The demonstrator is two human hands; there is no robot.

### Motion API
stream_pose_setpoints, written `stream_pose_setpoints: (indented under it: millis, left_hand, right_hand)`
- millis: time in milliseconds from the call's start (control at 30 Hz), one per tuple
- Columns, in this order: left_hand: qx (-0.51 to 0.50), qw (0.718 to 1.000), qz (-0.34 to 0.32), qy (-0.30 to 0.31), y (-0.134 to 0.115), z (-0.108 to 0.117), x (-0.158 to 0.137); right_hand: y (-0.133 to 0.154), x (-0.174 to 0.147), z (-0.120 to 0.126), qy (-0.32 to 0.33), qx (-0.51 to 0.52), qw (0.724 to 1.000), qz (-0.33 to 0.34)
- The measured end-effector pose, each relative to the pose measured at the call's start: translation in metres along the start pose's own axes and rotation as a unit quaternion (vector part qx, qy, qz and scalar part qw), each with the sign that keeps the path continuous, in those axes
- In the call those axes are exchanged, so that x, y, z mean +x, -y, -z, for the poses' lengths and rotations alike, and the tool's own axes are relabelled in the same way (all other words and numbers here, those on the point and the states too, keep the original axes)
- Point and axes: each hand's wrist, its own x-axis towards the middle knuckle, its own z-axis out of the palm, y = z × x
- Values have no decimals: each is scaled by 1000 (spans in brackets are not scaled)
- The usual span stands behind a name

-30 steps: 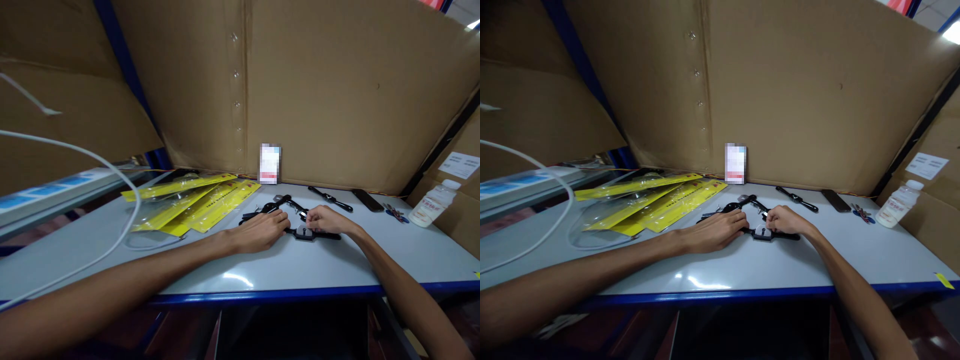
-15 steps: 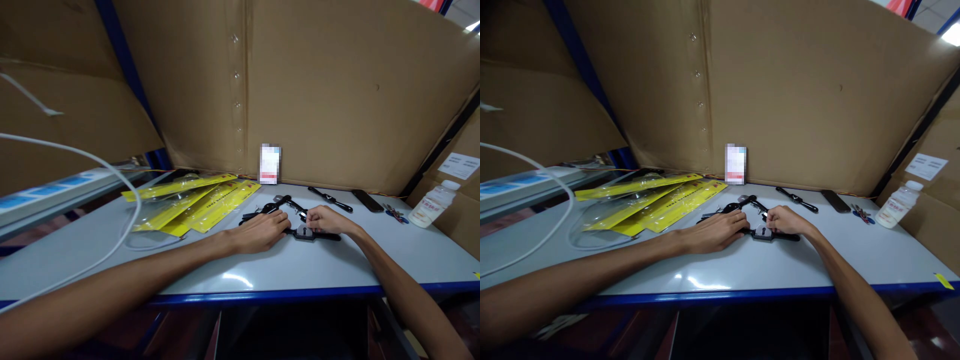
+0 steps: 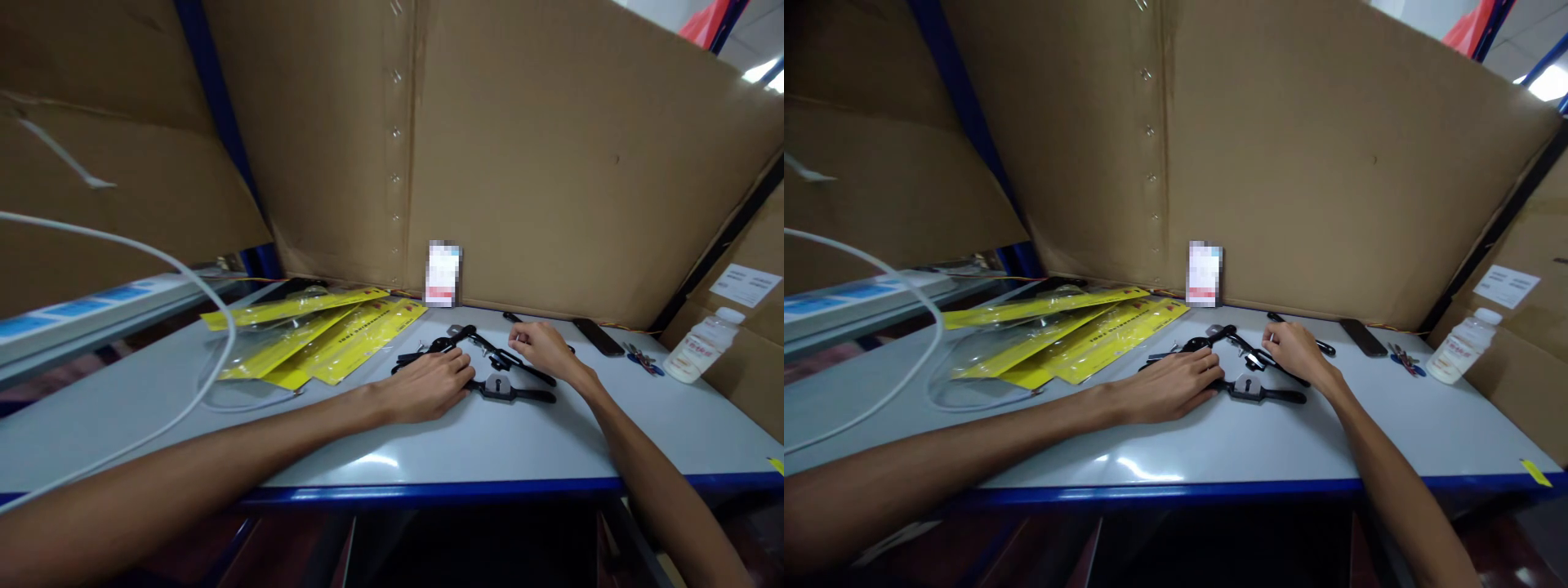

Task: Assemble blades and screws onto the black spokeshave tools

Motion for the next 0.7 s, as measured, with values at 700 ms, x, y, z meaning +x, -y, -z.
stream_pose_setpoints:
  millis: [700]
  left_hand:
    - [18,999,10,28,-2,4,1]
  right_hand:
    - [-11,16,-3,95,-43,994,14]
